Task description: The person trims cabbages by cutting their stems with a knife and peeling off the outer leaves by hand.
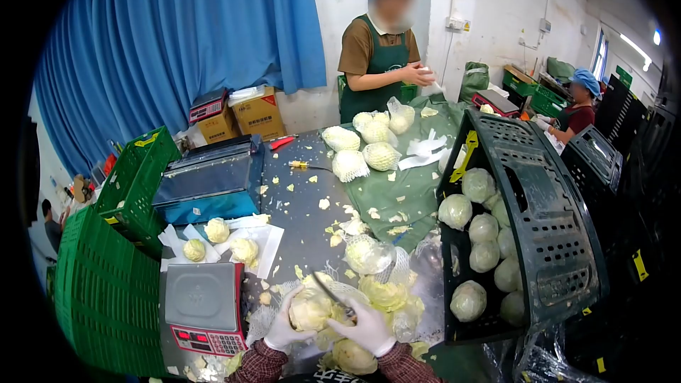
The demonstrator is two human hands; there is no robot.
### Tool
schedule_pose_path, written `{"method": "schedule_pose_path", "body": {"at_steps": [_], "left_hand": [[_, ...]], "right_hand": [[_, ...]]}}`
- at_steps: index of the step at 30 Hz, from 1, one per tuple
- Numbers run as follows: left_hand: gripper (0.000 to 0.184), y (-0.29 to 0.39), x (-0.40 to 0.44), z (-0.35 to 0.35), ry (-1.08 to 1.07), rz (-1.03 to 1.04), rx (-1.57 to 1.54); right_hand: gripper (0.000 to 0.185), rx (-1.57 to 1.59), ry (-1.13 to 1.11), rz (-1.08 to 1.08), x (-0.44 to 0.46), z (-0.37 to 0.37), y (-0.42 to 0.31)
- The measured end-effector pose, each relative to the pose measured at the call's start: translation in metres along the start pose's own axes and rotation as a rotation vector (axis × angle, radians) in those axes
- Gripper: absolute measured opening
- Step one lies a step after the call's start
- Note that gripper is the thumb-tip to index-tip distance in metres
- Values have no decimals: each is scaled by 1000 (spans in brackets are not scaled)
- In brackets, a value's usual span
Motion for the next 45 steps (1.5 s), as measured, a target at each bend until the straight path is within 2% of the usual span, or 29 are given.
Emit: {"method": "schedule_pose_path", "body": {"at_steps": [2,3,5,6,7,8,9,10,12,13,15,19,21,22,24,25,27,28,29,31,35,39,41,43,45], "left_hand": [[101,-1,0,-2,3,20,80],[100,5,-1,-3,26,82,153],[98,13,-2,-5,57,147,228],[98,28,-3,-9,160,244,546],[99,41,-9,-10,267,330,865],[96,34,-6,-27,335,265,695],[96,38,-6,-32,345,272,701],[97,46,-9,-34,360,316,720],[97,56,-16,-37,382,347,719],[97,57,-19,-37,394,344,719],[97,66,-22,-32,409,412,844],[97,70,-26,-32,432,489,966],[99,70,-30,-39,464,474,977],[99,68,-31,-43,473,472,977],[101,53,-30,-64,543,318,749],[101,59,-31,-66,549,317,750],[102,65,-30,-70,534,252,617],[103,63,-32,-70,556,252,598],[103,62,-34,-70,560,245,594],[103,68,-31,-61,497,255,701],[104,73,-34,-46,483,298,711],[104,75,-34,-34,422,315,718],[100,85,-42,-28,467,396,777],[100,88,-44,-22,421,366,813],[99,91,-51,-17,392,334,847]], "right_hand": [[36,-175,-55,19,1,17,18],[36,-174,-61,16,-1,20,20],[35,-62,-212,137,-10,38,23],[34,17,-265,-88,-22,48,-6],[34,20,-281,-92,-27,46,-32],[26,147,-457,-80,-34,56,-66],[19,273,-628,-70,-39,67,-85],[19,274,-636,-78,-36,73,-71],[35,310,-393,137,-19,68,-3],[35,309,-405,137,-11,74,-3],[42,46,-90,42,20,56,-12],[45,-200,-112,-78,29,77,-10],[40,90,-374,187,28,99,9],[40,88,-383,185,22,105,9],[30,10,-577,-312,-10,131,-37],[30,11,-582,-315,-14,127,-51],[38,-379,-634,-213,-20,120,-57],[35,-357,-379,-251,-11,103,-56],[35,-358,-387,-247,-11,101,-47],[27,-655,-223,-357,-9,85,-43],[22,-650,-212,-443,-16,82,-39],[26,-649,-201,-437,-21,76,-38],[27,-623,-224,-502,-24,73,-39],[27,-778,-225,-510,-19,57,-19],[25,-744,61,-197,4,-1,16]]}}
Point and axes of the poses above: each hand's wrist, its own x-axis towards the middle knuckle, its own z-axis out of the palm, y = z × x, the point moved 9 cm from there along x, towards the middle knuckle, and after that the axes turned 1 degree about -z, right-handed, at the moved point
